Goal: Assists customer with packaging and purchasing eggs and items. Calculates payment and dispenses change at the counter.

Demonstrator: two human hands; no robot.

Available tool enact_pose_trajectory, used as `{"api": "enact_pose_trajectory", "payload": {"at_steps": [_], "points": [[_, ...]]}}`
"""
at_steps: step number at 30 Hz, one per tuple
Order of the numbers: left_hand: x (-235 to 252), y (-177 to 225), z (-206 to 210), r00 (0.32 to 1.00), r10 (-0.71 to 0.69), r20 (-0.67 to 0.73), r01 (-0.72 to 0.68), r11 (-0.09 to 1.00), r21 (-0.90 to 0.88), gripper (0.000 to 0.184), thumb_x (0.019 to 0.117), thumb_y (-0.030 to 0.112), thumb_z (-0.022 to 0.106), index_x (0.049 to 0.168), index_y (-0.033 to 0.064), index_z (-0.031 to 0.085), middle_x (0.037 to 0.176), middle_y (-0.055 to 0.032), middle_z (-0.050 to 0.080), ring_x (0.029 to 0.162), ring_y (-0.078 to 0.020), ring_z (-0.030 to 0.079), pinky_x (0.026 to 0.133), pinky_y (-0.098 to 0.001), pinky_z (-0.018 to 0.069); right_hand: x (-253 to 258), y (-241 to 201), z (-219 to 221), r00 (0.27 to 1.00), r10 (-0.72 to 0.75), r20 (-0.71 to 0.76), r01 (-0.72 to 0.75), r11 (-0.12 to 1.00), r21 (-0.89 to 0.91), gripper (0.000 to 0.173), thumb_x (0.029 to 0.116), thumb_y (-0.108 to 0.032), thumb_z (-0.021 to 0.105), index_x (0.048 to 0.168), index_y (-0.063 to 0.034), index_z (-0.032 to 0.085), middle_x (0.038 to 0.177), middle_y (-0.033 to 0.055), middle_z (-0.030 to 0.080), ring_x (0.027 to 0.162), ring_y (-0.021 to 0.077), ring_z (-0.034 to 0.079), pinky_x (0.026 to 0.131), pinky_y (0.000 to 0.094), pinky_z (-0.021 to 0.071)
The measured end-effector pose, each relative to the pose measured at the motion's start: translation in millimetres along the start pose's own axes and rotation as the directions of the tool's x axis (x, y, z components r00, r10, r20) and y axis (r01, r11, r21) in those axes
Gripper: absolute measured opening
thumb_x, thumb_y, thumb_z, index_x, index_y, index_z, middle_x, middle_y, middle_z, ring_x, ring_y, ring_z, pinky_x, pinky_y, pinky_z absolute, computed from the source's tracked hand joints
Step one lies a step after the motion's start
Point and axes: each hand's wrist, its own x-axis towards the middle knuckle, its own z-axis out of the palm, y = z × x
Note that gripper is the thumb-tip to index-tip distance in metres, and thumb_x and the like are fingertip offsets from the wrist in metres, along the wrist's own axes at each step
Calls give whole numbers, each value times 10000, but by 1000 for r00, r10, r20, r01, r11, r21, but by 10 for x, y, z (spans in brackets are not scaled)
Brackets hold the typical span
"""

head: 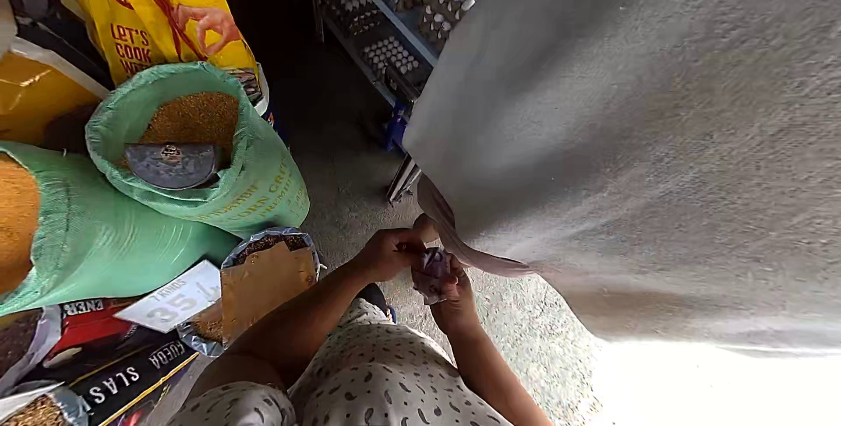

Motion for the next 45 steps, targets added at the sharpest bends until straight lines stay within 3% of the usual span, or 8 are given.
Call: {"api": "enact_pose_trajectory", "payload": {"at_steps": [3, 6, 13, 18, 24, 34, 41, 45], "points": [[250, 24, -90, 985, -137, -108, 113, 972, -207, 258, 907, 75, 714, 1150, 2, 672, 922, 4, 664, 798, -37, 626, 758, -231, 549, 259, -97, 112, 998, 54, 21, -52, 995, -89, 591, 692, -196, 927, 1152, -33, 594, 960, 35, 739, 855, 117, 723, 778, 314, 626], [582, 10, -290, 956, -270, -118, 216, 915, -340, 150, 912, 55, 711, 1055, 16, 685, 924, -22, 680, 812, -91, 656, 763, -285, 576, 617, -180, 335, 996, 78, -51, -89, 956, -279, 314, 850, 26, 717, 1149, 24, 622, 947, 46, 738, 851, 108, 718, 794, 290, 623], [1748, -48, -1434, 993, 38, 108, -19, 985, -173, 113, 940, 47, 629, 1006, -10, 700, 949, 12, 677, 886, -3, 611, 842, -228, 517, 1802, 28, 899, 998, -26, -54, -7, 841, -540, 291, 924, -56, 681, 1175, 76, 616, 958, 47, 730, 859, 56, 710, 804, 249, 609], [2959, 164, -2625, 875, 73, 478, -88, 996, 8, 170, 888, -88, 607, 1023, -84, 710, 989, -123, 730, 901, -114, 676, 863, -322, 559, 2961, -28, 1572, 999, -34, -30, 15, 862, -507, 688, 993, -217, 586, 1523, 114, 297, 1450, 187, 522, 1271, 63, 560, 1067, 234, 478], [4132, 392, -3711, 812, 111, 573, -208, 972, 107, 142, 917, 1, 649, 1022, -67, 715, 975, -131, 720, 889, -132, 667, 833, -331, 551, 4331, -50, 2389, 976, -134, -174, 84, 960, -267, 464, 1059, -161, 427, 1462, 68, 398, 1325, 81, 607, 1169, 42, 609, 1007, 257, 526], [5718, 296, -5727, 928, -120, 353, -48, 899, 435, 213, 1001, 119, 626, 1145, -27, 683, 1035, -171, 705, 967, -252, 668, 905, -468, 526, 7034, 56, 3494, 958, 4, -288, -35, 994, -106, 213, 1043, -110, 527, 1203, 27, 560, 992, 63, 678, 888, 112, 683, 813, 323, 601], [6476, 333, -8142, 956, -293, 13, 248, 831, 498, 231, 1007, 120, 615, 1164, -34, 684, 1094, -216, 687, 1041, -333, 651, 962, -537, 497, 9481, 300, 4963, 983, 130, 132, -96, 966, -240, 158, 871, 20, 654, 1003, -16, 574, 897, 43, 663, 782, 120, 663, 712, 325, 594], [6374, 462, -9410, 886, -396, -241, 463, 775, 430, 270, 1029, 187, 602, 1197, -7, 686, 1150, -222, 688, 1114, -366, 647, 1014, -596, 473, 10479, 481, 6148, 879, 304, 367, -71, 845, -531, 231, 892, -21, 723, 1101, 56, 661, 980, 105, 693, 875, 129, 674, 808, 316, 590]]}}
